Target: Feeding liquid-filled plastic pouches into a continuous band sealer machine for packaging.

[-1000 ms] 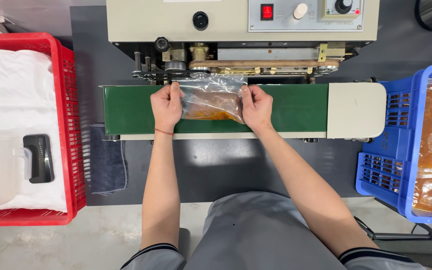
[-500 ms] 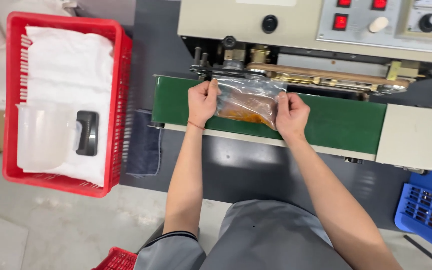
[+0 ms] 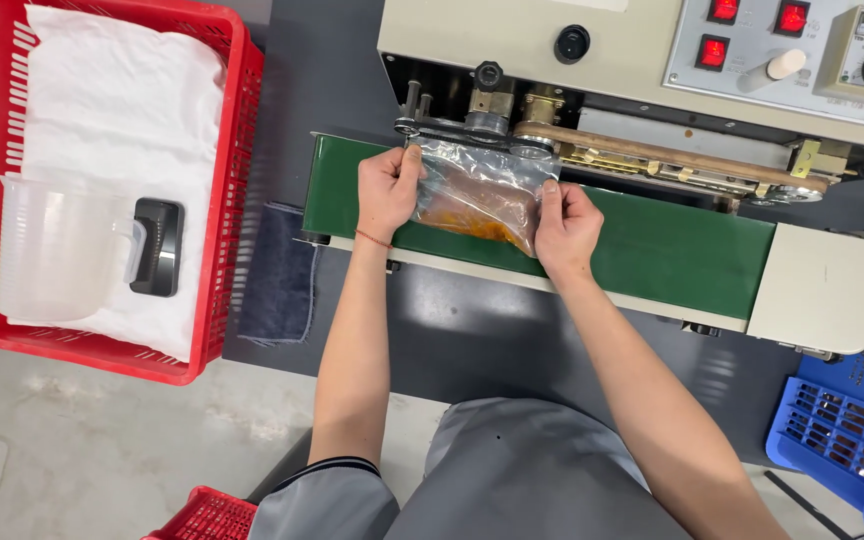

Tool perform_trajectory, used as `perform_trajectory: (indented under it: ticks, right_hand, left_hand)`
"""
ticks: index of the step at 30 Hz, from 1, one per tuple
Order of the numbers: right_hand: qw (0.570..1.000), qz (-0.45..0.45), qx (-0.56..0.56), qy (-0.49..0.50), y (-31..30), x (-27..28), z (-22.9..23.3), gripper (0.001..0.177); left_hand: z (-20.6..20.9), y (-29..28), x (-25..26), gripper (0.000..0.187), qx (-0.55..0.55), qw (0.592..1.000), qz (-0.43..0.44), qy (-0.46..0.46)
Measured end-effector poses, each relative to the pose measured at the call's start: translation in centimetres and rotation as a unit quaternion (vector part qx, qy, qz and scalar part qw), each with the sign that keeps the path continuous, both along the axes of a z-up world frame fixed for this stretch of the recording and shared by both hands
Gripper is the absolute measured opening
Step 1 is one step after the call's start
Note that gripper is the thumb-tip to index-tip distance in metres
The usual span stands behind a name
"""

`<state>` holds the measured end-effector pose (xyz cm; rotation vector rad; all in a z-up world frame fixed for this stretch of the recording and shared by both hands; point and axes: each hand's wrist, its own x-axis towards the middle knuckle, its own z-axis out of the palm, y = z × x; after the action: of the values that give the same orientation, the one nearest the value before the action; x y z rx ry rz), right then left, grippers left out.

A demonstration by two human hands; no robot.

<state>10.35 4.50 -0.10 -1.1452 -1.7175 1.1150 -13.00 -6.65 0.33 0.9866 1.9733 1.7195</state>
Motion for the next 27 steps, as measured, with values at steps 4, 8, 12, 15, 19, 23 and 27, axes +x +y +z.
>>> perform_trajectory:
  ticks: [4, 8, 12, 15, 19, 23, 27]
  right_hand:
    - [1.000, 0.003, -0.024, 0.007, -0.3, -0.9, 0.5, 0.034]
    - [0.999, 0.016, -0.034, 0.017, -0.3, -1.6, 0.2, 0.035]
    - [0.999, 0.024, -0.026, 0.002, -1.1, -2.4, 0.6, 0.033]
    - [0.999, 0.035, -0.021, -0.002, -1.8, -3.1, 1.0, 0.034]
    - [0.999, 0.032, -0.019, -0.004, -3.0, -4.2, 1.3, 0.033]
    - [0.999, 0.034, -0.014, -0.016, -1.7, -4.0, -2.1, 0.032]
    - [0.999, 0.036, -0.014, -0.014, -2.3, -4.9, -1.5, 0.033]
  left_hand:
    - [0.3, -0.5, -0.9, 0.041, -0.005, 1.000, -0.001, -0.006]
    - [-0.5, -0.9, -2.0, 0.042, -0.002, 1.000, -0.010, -0.027]
    - [-0.5, -1.4, -2.9, 0.041, 0.000, 1.000, 0.003, -0.026]
    - [-0.9, -1.7, -3.4, 0.041, 0.002, 1.000, 0.009, -0.014]
    - [-0.6, -2.3, -4.3, 0.041, 0.005, 1.000, 0.008, -0.013]
    - [0.1, -2.7, -5.0, 0.040, 0.004, 1.000, 0.009, -0.012]
    - [-0.4, -3.0, -5.8, 0.041, 0.007, 1.000, 0.011, -0.019]
